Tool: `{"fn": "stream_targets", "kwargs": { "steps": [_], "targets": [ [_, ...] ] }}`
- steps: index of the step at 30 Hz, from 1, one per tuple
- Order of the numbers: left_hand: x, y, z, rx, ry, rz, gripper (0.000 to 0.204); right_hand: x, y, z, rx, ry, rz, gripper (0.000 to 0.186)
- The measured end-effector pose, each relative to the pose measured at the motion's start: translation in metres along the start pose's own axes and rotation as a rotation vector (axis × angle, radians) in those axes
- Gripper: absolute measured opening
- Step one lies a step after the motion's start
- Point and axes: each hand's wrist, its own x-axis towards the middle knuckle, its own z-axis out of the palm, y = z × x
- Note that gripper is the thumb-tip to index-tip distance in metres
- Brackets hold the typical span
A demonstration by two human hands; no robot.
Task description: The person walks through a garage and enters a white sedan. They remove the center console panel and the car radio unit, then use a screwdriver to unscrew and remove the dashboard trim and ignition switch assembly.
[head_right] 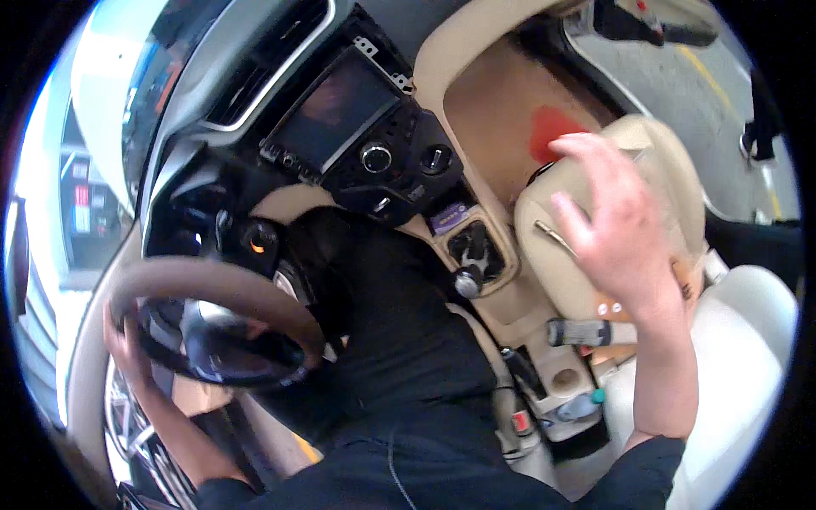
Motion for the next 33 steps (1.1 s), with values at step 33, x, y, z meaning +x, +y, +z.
{"fn": "stream_targets", "kwargs": {
  "steps": [33],
  "targets": [
    [-0.134,0.174,0.399,-1.168,-0.272,-0.343,0.076,0.123,-0.021,0.215,0.652,0.344,0.293,0.04]
  ]
}}
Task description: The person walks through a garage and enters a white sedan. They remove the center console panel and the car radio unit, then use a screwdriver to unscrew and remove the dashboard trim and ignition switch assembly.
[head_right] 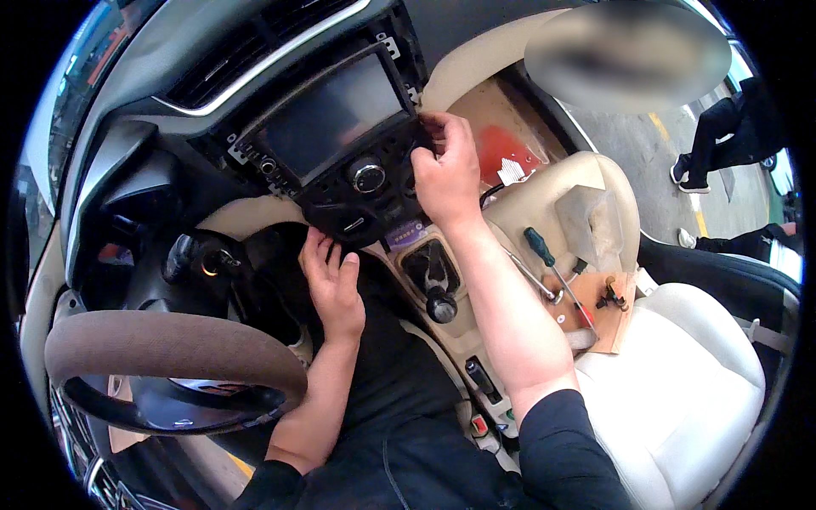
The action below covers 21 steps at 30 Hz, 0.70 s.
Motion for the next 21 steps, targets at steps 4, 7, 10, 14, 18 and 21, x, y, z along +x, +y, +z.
{"fn": "stream_targets", "kwargs": {
  "steps": [4,7,10,14,18,21],
  "targets": [
    [0.008,-0.005,-0.008,-0.202,0.022,-0.071,0.06,0.011,0.011,0.001,0.095,-0.01,0.113,0.04],
    [0.016,-0.006,-0.004,-0.266,0.064,-0.086,0.047,0.014,0.012,-0.001,0.08,-0.013,0.113,0.038],
    [0.012,-0.005,-0.003,-0.306,-0.006,-0.18,0.04,0.01,0.004,-0.006,0.125,-0.021,0.136,0.039],
    [0.007,0.03,0.009,-0.037,-0.088,0.083,0.034,0.01,0.021,-0.034,0.146,-0.079,0.1,0.046],
    [0.007,0.007,-0.001,-0.254,-0.045,-0.062,0.028,0.005,0.0,-0.051,0.191,-0.184,0.264,0.048],
    [-0.01,0.001,-0.01,-0.247,-0.143,-0.03,0.025,-0.005,-0.005,-0.053,0.225,-0.266,0.319,0.046]
  ]
}}
